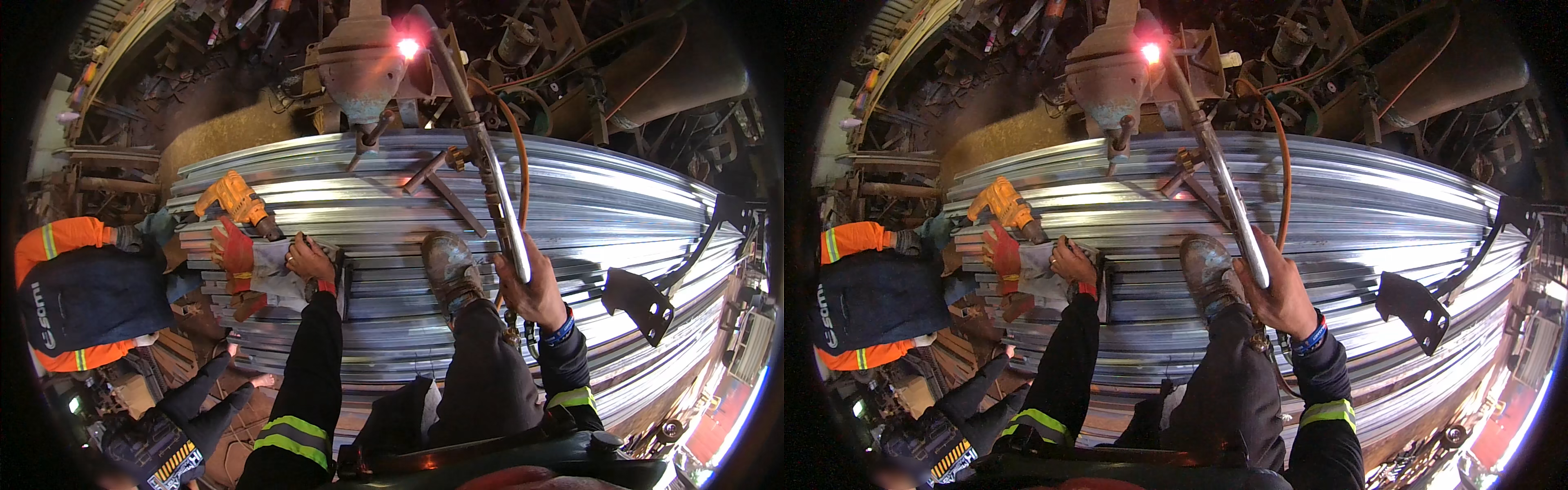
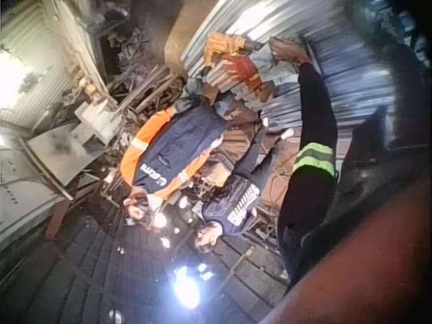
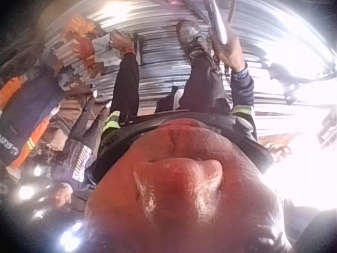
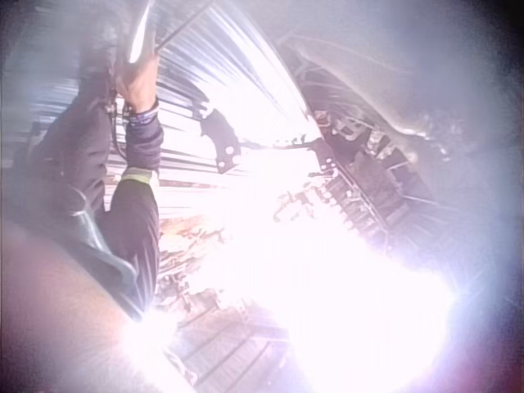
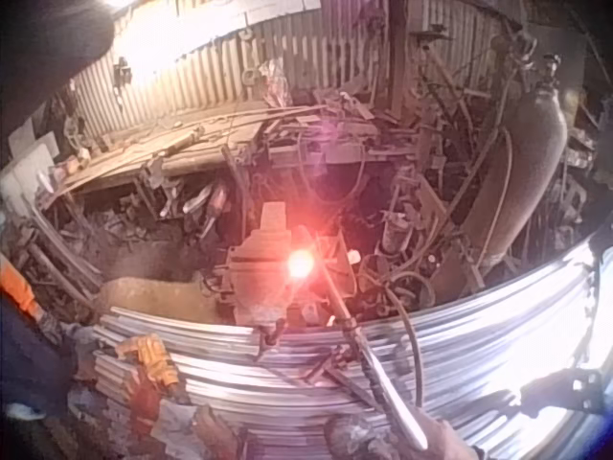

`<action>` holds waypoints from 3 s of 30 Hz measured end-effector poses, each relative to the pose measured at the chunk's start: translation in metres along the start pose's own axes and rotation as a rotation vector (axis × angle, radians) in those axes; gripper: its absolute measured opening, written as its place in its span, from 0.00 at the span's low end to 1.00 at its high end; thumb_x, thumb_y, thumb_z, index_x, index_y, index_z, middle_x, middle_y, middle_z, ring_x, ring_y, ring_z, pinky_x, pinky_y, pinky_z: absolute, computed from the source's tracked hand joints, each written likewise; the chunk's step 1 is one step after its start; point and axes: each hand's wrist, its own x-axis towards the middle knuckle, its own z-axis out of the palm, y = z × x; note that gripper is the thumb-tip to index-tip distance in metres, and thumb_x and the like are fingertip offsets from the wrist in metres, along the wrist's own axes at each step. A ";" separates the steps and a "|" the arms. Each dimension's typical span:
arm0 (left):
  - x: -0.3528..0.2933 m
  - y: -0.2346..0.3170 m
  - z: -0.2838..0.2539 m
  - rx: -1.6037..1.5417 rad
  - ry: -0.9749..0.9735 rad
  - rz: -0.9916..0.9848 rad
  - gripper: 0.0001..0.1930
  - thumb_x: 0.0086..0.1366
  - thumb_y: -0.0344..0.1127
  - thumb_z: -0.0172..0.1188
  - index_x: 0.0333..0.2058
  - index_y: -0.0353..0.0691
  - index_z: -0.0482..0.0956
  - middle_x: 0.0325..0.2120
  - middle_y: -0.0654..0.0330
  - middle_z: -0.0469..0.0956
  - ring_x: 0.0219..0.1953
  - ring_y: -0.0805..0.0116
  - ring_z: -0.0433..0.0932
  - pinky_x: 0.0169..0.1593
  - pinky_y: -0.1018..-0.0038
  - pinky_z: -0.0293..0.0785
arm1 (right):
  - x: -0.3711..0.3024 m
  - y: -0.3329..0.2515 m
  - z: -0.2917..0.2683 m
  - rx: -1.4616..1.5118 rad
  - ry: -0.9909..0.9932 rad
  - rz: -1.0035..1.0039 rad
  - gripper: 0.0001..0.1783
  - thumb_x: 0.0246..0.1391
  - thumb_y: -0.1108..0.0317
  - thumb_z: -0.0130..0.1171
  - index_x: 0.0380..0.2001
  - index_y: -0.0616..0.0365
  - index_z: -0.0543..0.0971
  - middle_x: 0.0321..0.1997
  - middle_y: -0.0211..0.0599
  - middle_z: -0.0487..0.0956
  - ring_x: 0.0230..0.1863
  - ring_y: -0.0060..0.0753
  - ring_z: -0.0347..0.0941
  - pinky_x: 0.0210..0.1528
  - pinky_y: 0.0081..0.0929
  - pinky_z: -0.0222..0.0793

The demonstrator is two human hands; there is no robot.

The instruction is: The person uses a welding torch to heat a metal component clamped in a vise, then uses a hammer to strike the heated area. The person repeats the heating and hammering process on the metal piece.

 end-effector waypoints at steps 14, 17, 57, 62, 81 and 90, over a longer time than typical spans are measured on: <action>0.001 0.003 -0.001 0.014 0.027 -0.007 0.17 0.72 0.46 0.47 0.50 0.44 0.76 0.37 0.55 0.76 0.43 0.49 0.72 0.46 0.53 0.64 | -0.003 0.000 -0.003 0.003 -0.028 0.038 0.27 0.61 0.71 0.56 0.61 0.70 0.63 0.38 0.59 0.80 0.32 0.46 0.82 0.38 0.37 0.75; 0.001 0.005 -0.002 0.014 0.033 -0.007 0.17 0.72 0.46 0.47 0.49 0.44 0.76 0.37 0.54 0.76 0.43 0.49 0.72 0.45 0.53 0.65 | -0.003 0.001 -0.003 0.008 -0.028 0.046 0.27 0.62 0.71 0.56 0.62 0.69 0.63 0.38 0.59 0.80 0.33 0.45 0.82 0.38 0.36 0.75; -0.017 0.050 -0.059 0.111 0.094 -0.013 0.25 0.72 0.49 0.49 0.62 0.42 0.68 0.44 0.41 0.73 0.48 0.47 0.71 0.51 0.53 0.64 | -0.001 0.003 -0.011 0.040 -0.038 0.059 0.28 0.60 0.73 0.57 0.61 0.70 0.64 0.45 0.60 0.78 0.43 0.53 0.81 0.44 0.36 0.73; -0.036 0.099 -0.113 -0.600 -0.371 0.081 0.20 0.69 0.41 0.56 0.56 0.39 0.73 0.40 0.48 0.77 0.42 0.55 0.77 0.45 0.63 0.71 | -0.001 0.005 -0.011 0.028 -0.032 0.041 0.28 0.60 0.74 0.56 0.61 0.70 0.63 0.45 0.59 0.78 0.42 0.52 0.81 0.44 0.35 0.73; -0.039 0.301 -0.260 -1.068 -0.496 1.631 0.15 0.64 0.36 0.59 0.42 0.28 0.76 0.29 0.55 0.78 0.29 0.65 0.81 0.29 0.72 0.81 | -0.021 0.006 -0.056 0.961 0.228 0.182 0.45 0.64 0.30 0.31 0.65 0.60 0.61 0.22 0.32 0.64 0.13 0.20 0.57 0.12 0.19 0.56; -0.116 0.365 -0.282 -1.071 -0.934 2.149 0.23 0.59 0.46 0.63 0.42 0.31 0.74 0.28 0.58 0.76 0.30 0.61 0.81 0.28 0.71 0.77 | -0.160 0.082 -0.067 1.005 0.539 0.117 0.37 0.69 0.41 0.35 0.63 0.65 0.62 0.23 0.32 0.68 0.14 0.20 0.60 0.13 0.22 0.57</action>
